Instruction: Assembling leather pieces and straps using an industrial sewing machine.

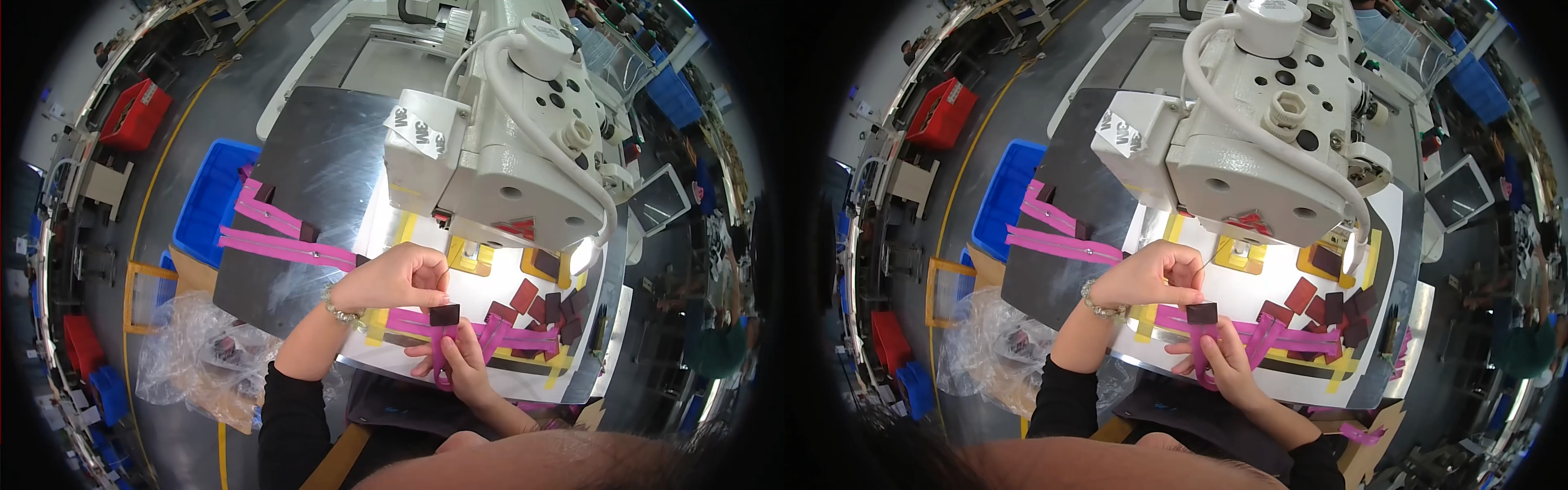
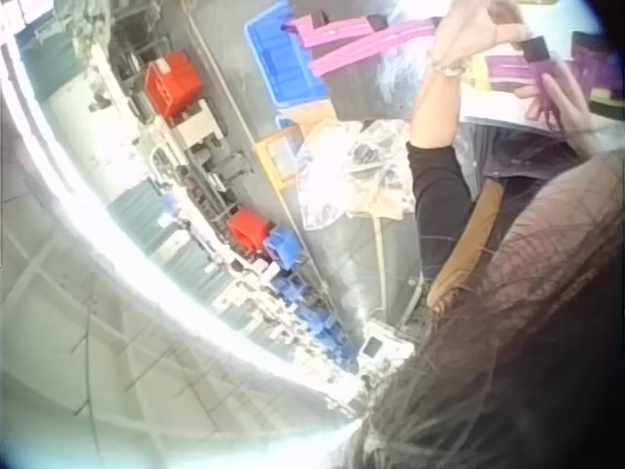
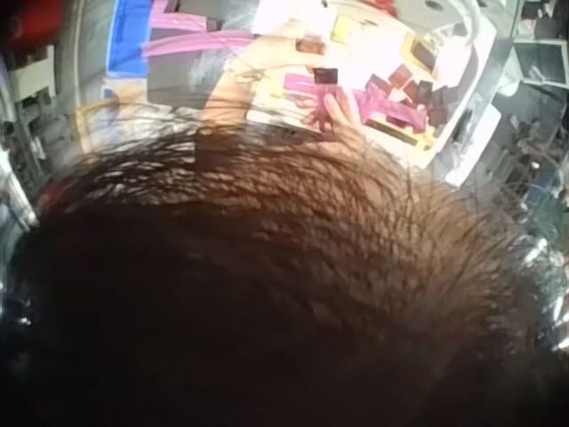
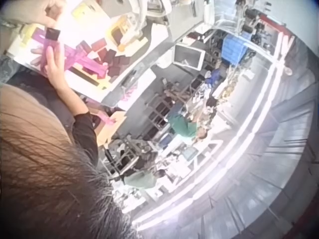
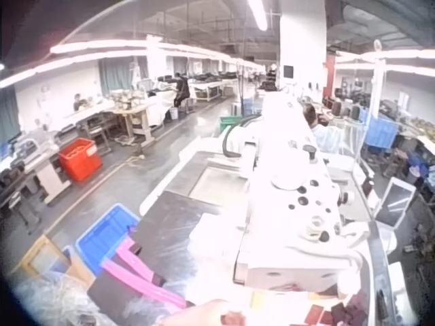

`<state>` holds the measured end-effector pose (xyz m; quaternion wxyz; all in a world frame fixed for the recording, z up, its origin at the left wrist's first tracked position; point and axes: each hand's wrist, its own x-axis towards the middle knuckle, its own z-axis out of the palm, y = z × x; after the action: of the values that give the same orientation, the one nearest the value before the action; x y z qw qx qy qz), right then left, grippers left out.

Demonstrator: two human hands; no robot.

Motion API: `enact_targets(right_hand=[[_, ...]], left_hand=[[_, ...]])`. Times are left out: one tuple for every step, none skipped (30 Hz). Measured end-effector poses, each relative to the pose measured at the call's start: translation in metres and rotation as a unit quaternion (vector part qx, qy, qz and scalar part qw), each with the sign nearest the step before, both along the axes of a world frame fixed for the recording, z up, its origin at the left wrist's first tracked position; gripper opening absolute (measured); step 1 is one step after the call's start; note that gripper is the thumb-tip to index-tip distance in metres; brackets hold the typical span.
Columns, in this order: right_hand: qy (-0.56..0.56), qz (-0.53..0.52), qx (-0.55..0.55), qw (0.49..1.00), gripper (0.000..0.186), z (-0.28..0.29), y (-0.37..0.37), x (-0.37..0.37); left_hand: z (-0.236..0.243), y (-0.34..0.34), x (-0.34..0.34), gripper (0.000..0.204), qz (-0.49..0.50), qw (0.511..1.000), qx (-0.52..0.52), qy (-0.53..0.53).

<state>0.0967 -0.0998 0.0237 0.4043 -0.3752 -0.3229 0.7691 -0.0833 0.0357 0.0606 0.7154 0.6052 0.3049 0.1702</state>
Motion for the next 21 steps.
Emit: enact_targets(right_hand=[[0.009,0.003,-0.01,1.0,0.028,0.0,0.001,0.001],[0.018,0.007,-0.019,1.0,0.028,0.001,0.001,0.001],[0.019,0.005,-0.02,1.0,0.028,0.0,0.002,0.002],[0.027,0.003,-0.032,0.999,0.028,-0.001,0.002,0.002],[0.036,0.002,-0.045,0.998,0.029,-0.003,0.002,0.003],[0.037,0.001,-0.045,0.998,0.029,-0.004,0.003,0.003],[0.052,0.009,-0.055,0.997,0.03,-0.005,0.004,0.005],[0.067,0.015,-0.064,0.996,0.032,-0.006,0.006,0.006],[0.067,0.014,-0.065,0.996,0.032,-0.006,0.007,0.007],[0.083,0.016,-0.088,0.993,0.032,-0.005,0.009,0.008],[0.099,0.019,-0.111,0.989,0.032,-0.005,0.011,0.008],[0.1,0.019,-0.111,0.989,0.032,-0.004,0.012,0.008],[0.112,0.026,-0.119,0.986,0.032,-0.003,0.015,0.008],[0.123,0.034,-0.127,0.984,0.033,-0.002,0.016,0.008],[0.122,0.032,-0.126,0.984,0.033,-0.003,0.016,0.009],[0.137,0.038,-0.126,0.982,0.034,-0.005,0.016,0.008],[0.153,0.044,-0.124,0.979,0.035,-0.005,0.016,0.007],[0.153,0.041,-0.127,0.979,0.035,-0.008,0.016,0.006],[0.164,0.041,-0.134,0.977,0.035,-0.01,0.016,0.006],[0.175,0.041,-0.14,0.974,0.036,-0.012,0.017,0.006],[0.175,0.04,-0.139,0.974,0.036,-0.011,0.016,0.005]], left_hand=[[0.0,0.0,0.0,0.013,0.002,1.0,0.003,0.002],[0.0,0.0,0.0,0.013,-0.001,1.0,0.003,0.002],[-0.001,0.0,0.001,0.012,0.012,1.0,-0.022,-0.018],[-0.002,-0.001,0.001,0.011,0.026,0.998,-0.046,-0.037],[-0.004,0.0,0.001,0.011,0.024,0.998,-0.047,-0.036],[-0.006,0.0,0.001,0.01,0.027,0.997,-0.053,-0.04],[-0.007,0.001,0.001,0.01,0.03,0.997,-0.059,-0.045],[-0.007,0.001,0.002,0.01,0.028,0.997,-0.059,-0.044],[-0.006,0.002,0.002,0.009,0.03,0.996,-0.066,-0.043],[-0.006,0.002,0.002,0.009,0.033,0.996,-0.073,-0.041],[-0.006,0.003,0.002,0.009,0.031,0.996,-0.074,-0.041],[-0.006,0.003,0.002,0.009,0.03,0.996,-0.069,-0.044],[-0.006,0.003,0.001,0.008,0.029,0.996,-0.063,-0.048],[-0.004,0.003,0.0,0.008,0.029,0.996,-0.063,-0.047],[-0.003,0.002,0.0,0.009,0.029,0.997,-0.06,-0.04],[-0.001,0.001,0.0,0.009,0.028,0.997,-0.056,-0.033],[0.001,0.001,0.0,0.009,0.027,0.998,-0.054,-0.035],[-0.003,0.001,0.0,0.01,0.027,0.998,-0.054,-0.027],[-0.005,0.001,0.0,0.01,0.027,0.998,-0.053,-0.019],[-0.008,0.002,0.001,0.01,0.025,0.998,-0.056,-0.019],[-0.007,0.001,0.0,0.011,0.023,0.998,-0.051,-0.02]])
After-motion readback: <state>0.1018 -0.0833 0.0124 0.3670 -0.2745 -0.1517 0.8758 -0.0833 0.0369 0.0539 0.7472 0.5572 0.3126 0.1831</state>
